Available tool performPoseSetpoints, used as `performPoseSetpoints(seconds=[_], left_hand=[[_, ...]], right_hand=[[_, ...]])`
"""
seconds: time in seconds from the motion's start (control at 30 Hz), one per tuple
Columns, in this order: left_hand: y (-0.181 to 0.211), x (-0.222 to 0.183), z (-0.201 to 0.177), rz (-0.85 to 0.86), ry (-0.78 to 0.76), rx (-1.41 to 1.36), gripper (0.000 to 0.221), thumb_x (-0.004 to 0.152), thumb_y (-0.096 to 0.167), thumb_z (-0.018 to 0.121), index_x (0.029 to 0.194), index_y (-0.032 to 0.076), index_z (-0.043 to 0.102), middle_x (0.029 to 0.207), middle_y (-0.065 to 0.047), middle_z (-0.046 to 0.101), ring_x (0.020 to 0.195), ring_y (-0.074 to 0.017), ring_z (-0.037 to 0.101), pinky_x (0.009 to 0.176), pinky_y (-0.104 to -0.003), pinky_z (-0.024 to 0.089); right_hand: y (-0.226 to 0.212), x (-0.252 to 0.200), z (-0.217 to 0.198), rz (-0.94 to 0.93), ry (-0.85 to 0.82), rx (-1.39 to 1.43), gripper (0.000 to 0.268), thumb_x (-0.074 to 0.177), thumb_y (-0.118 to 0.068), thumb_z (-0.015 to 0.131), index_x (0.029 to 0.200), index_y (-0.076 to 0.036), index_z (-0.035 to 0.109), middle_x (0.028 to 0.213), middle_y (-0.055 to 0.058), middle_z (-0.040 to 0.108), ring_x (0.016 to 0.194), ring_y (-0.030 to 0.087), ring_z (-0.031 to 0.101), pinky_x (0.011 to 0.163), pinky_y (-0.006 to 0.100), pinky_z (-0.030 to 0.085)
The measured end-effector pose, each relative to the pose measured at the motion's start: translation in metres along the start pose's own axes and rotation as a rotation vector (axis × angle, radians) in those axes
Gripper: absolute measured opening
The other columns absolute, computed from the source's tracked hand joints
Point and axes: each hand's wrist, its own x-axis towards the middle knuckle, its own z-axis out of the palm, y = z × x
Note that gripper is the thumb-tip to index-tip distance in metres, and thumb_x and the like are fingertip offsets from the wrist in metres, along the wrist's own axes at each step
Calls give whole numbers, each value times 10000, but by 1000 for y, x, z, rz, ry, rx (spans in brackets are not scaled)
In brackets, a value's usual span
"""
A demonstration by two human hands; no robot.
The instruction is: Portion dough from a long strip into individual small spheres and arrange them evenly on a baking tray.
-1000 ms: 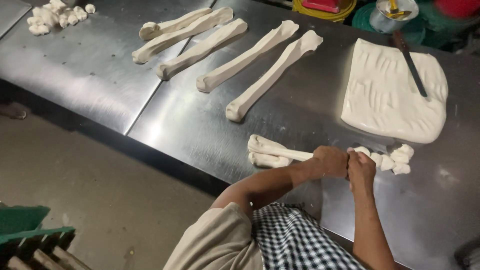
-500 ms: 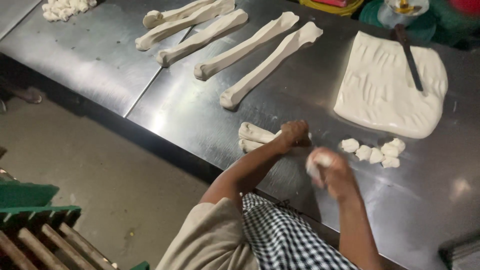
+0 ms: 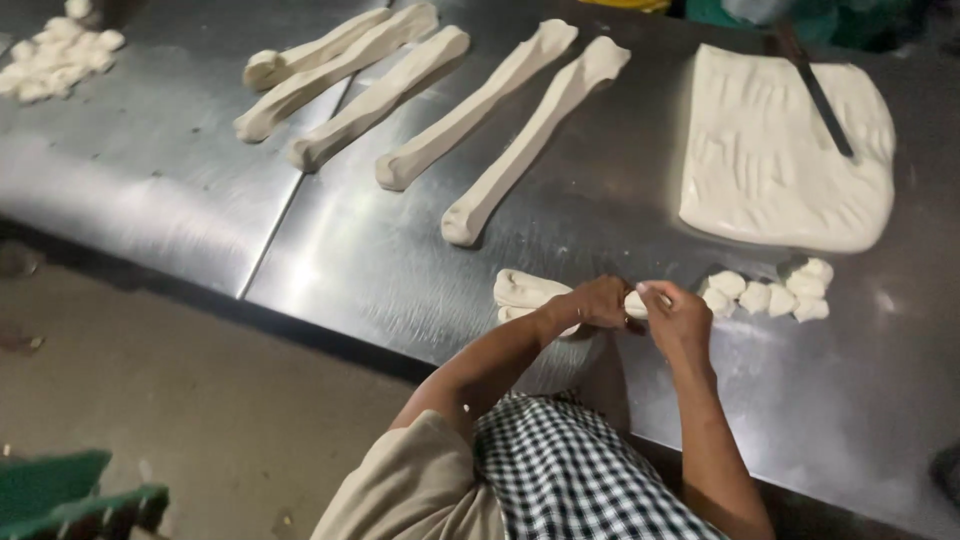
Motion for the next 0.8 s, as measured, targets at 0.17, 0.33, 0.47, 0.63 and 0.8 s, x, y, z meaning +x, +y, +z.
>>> performPoseSetpoints(seconds=[0.17, 0.33, 0.47, 0.63, 0.8], left_hand=[[-14, 13, 21, -129, -77, 72, 391, 809, 390, 752, 1025, 65, 749, 993, -193, 763, 962, -360, 760, 832, -450, 600], [53, -24, -50, 8, -222, 311, 418, 852, 458, 695, 1049, 93, 744, 1015, -172, 761, 966, -324, 754, 829, -455, 605], [55, -24, -42, 66, -308, 368, 446, 904, 455, 653, 1077, 51, 731, 1055, -190, 739, 1000, -344, 731, 823, -487, 593], [75, -24, -66, 48, -486, 142, 409, 760, 325, 631, 1051, 72, 768, 1039, -184, 760, 994, -377, 726, 841, -505, 579], [66, -18, -50, -25, -334, 250, 456, 810, 358, 646, 1095, 13, 731, 1098, -234, 718, 1054, -403, 699, 900, -506, 560]], right_hand=[[-12, 0, 24, 200, -14, -422, 433, 1101, -383, 497, 1040, -7, 701, 1000, 244, 699, 955, 483, 655, 815, 549, 500], [-36, -14, 37, 186, 344, -284, 341, 1044, -321, 591, 956, 0, 664, 882, 253, 664, 785, 448, 622, 714, 519, 491], [-6, -23, 48, 319, 428, -99, 339, 992, -272, 657, 834, 23, 597, 716, 211, 604, 625, 322, 543, 628, 438, 483], [-7, -32, 48, 408, 495, 88, 348, 929, -219, 703, 751, 32, 542, 623, 173, 552, 577, 135, 441, 568, 382, 447], [12, -20, 38, 309, 374, 42, 326, 954, -249, 685, 806, 25, 587, 636, 133, 559, 569, 152, 449, 568, 376, 451]])
